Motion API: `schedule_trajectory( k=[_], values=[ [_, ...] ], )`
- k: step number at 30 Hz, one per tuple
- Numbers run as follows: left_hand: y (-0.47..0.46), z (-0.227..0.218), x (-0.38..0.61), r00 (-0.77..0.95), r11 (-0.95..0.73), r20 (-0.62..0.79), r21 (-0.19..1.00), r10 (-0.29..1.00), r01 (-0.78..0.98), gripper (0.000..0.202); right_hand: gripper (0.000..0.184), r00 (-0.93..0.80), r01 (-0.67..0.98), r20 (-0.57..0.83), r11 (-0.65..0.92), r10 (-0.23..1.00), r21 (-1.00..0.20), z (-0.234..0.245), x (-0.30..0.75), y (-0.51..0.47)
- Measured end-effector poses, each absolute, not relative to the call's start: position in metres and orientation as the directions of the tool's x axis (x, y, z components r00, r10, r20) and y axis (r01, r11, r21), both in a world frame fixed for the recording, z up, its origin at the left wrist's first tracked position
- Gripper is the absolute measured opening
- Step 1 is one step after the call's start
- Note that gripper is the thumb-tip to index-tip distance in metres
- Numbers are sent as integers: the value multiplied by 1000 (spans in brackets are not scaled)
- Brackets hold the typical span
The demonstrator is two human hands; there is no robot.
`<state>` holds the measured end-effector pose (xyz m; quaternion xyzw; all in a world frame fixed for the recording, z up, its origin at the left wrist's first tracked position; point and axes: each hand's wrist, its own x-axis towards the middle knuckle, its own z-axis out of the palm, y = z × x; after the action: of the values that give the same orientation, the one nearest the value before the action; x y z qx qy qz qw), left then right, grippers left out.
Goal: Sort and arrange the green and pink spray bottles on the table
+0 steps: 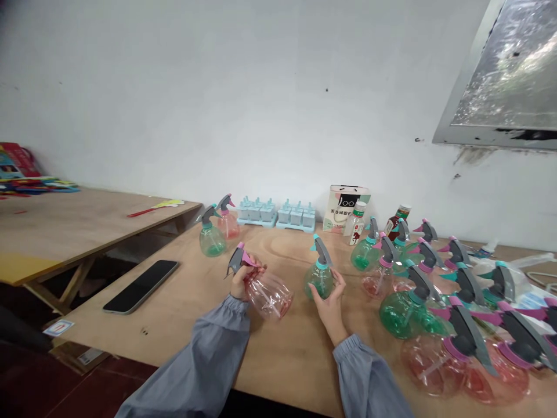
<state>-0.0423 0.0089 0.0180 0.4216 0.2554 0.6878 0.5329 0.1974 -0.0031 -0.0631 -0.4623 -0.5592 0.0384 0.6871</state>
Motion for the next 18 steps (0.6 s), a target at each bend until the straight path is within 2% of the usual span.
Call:
schedule_trajectory(
  k=[7, 13, 18],
  values=[
    [4, 19, -36, -96, -266, 261, 767, 961, -584, 29, 75, 365, 470, 738, 572, 567, -672, -63, 198, -3],
    [12, 22, -41, -118, -304, 280, 879, 953, -368, 28, 74, 368, 478, 741, 570, 562, -669, -62, 199, -4],
    [18, 54, -98, -126, -406, 398, 913, 908, -43, 48, 80, 353, 472, 734, 567, 580, -675, -68, 200, 2]
  ],
)
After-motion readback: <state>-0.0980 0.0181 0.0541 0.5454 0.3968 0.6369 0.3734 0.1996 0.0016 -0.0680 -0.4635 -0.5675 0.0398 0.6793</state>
